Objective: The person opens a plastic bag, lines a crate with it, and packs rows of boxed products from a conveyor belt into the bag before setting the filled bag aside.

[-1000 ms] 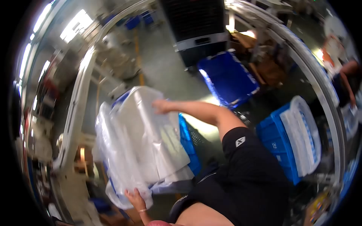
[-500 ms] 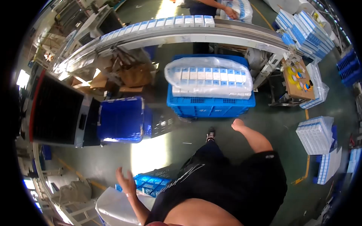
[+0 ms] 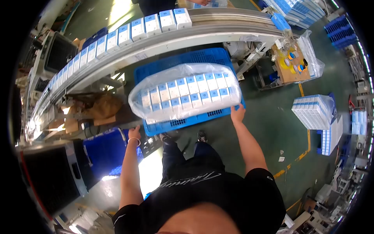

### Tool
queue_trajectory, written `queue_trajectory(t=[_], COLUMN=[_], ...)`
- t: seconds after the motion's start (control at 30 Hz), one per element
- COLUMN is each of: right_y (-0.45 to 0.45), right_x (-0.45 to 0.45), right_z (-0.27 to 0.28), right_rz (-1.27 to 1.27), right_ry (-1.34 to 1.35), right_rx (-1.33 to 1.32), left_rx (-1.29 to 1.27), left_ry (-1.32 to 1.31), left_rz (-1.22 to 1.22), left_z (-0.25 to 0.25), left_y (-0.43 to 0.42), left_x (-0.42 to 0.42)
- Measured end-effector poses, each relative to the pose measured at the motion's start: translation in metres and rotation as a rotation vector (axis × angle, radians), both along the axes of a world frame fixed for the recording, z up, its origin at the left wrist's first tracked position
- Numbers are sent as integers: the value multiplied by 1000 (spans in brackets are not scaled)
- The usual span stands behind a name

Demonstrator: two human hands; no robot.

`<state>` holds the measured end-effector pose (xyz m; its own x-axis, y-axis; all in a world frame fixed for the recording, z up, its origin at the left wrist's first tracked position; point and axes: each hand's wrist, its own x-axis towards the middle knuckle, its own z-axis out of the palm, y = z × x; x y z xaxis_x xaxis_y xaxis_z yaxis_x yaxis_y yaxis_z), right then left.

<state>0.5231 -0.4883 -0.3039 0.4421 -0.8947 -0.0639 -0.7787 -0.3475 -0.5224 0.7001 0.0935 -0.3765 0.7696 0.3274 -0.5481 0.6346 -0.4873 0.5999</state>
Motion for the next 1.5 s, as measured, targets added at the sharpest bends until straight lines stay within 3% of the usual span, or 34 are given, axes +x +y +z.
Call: queue_trajectory(t=[0.13, 0.23, 0.3, 0.33, 0.4, 0.43, 0.47, 0.5, 0.57, 0.63, 0.7, 0.8, 0.83, 0.93, 1.0, 1.17, 1.23, 1.4, 1.5], right_y=[-28, -63, -93, -81, -96, -108, -117, -127, -134, -122, -118, -109, -100, -101, -76, -45, -2, 75, 96], right_x=[58, 78, 79, 88, 87, 89, 88, 90, 92, 105, 105, 106, 107, 95, 104, 119, 168, 166, 178], right_z=[1, -16, -20, 22, 27, 24, 23, 26, 36, 54, 52, 50, 44, 7, 24, 48, 46, 17, 12], right_rz=[-214, -348, -173, -246, -145, -47, -33, 78, 287, 309, 205, 184, 184, 160, 63, 406, 591, 968, 1071], right_ry=[-85, -115, 98, 58, -35, -132, -115, 3, 196, 314, 250, 148, 109, 88, 229, -104, -210, -2, 103], right_rx=[151, 234, 541, 725, 851, 976, 985, 659, 10, 37, 129, 273, 202, 24, -199, -655, -643, -125, 49], left_rx=[-434, -689, -534, -546, -682, -592, -425, -258, 205, 292, 100, 193, 95, 39, 33, 128, 104, 5, 134], left_ry=[294, 28, 122, 82, -47, -88, -154, -215, -336, -360, -232, -198, -130, -60, -85, -199, -245, -238, -417], left_rz=[319, 142, 338, 340, 405, 192, 152, 117, 74, 96, 201, 65, 106, 108, 101, 188, 237, 256, 205], left_z=[-5, -5, 32, 35, 60, 91, 125, 145, 135, 129, 126, 135, 110, 106, 109, 119, 120, 133, 153], left_y=[-55, -67, -71, -66, -74, -74, -81, -92, -100, -115, -127, -123, -110, -99, -94, -100, -97, -115, -126], left_x=[47, 43, 51, 52, 48, 52, 55, 59, 61, 62, 65, 64, 65, 66, 62, 37, 36, 12, 8])
